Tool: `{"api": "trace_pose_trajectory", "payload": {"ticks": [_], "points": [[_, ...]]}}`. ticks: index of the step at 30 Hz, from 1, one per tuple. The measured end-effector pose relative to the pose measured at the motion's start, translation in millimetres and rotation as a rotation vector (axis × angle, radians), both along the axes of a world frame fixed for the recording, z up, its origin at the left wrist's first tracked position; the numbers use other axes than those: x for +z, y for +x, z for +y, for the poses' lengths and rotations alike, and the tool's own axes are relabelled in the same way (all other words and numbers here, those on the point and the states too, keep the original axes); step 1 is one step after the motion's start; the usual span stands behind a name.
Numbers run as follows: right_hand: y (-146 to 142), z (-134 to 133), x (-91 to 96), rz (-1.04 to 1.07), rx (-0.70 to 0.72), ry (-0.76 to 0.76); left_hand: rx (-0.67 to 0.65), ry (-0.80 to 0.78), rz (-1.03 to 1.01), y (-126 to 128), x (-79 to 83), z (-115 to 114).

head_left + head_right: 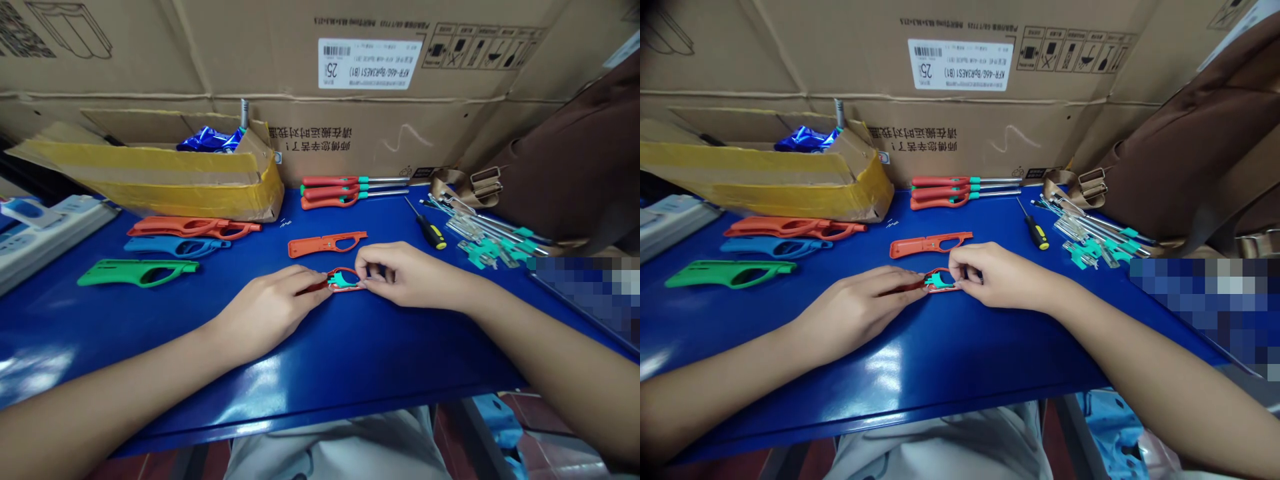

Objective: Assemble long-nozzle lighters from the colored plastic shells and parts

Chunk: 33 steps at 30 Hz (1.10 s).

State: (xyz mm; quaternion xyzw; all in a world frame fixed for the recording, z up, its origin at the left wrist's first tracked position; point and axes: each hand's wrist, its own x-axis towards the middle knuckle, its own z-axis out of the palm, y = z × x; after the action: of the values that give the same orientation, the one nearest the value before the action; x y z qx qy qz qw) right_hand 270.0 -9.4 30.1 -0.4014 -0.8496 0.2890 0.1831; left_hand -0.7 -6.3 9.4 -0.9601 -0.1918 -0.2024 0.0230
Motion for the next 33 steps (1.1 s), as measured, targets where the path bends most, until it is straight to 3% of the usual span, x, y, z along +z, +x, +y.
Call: {"api": "trace_pose_trajectory", "payload": {"ticks": [7, 22, 33], "points": [[1, 1, -1.6, -0.007, 0.013, 0.035, -0.011, -0.084, -0.074, -1, -2.3, 2], [2, 2, -3.3, 0.002, 0.017, 0.024, 0.083, -0.467, -0.302, 10, -4.6, -2], [1, 1, -1.4, -0.002, 0.04, 0.037, 0.212, -0.794, -0.333, 20, 11.1, 6]]}}
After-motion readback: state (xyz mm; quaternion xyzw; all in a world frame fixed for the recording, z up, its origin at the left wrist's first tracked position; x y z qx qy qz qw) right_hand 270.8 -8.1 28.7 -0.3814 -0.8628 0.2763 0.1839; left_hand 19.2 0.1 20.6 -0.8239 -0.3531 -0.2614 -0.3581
